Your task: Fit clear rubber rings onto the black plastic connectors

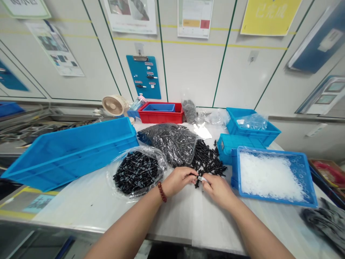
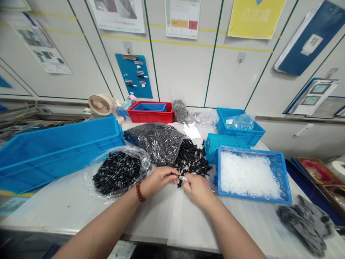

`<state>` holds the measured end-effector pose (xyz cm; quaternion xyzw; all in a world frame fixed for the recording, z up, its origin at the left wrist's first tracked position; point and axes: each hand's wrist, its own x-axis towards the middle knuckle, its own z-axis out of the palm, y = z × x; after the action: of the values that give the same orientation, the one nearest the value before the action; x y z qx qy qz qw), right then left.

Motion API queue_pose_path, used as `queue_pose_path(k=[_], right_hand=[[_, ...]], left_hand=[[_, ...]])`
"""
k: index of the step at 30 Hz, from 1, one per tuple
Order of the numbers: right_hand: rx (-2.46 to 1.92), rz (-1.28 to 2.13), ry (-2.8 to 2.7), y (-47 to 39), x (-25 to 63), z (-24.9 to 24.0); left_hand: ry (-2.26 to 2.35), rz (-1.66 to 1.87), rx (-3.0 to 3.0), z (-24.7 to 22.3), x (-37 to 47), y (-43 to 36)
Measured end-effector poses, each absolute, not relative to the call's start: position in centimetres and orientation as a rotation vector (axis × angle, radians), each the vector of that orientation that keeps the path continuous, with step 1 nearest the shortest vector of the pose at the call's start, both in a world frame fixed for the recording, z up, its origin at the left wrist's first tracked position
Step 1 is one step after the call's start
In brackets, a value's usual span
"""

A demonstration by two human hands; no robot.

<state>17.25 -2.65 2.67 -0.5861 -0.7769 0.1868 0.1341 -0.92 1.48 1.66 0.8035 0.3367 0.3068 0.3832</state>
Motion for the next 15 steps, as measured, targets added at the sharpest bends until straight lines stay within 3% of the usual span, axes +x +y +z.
queue_pose_path(k=[15], right_hand=[[-1.828, 0.446, -2.235, -2.51, 17.15, 2.15]], left_hand=[[0.828, 0.769, 2.052, 1.61, -0.79, 1.39]])
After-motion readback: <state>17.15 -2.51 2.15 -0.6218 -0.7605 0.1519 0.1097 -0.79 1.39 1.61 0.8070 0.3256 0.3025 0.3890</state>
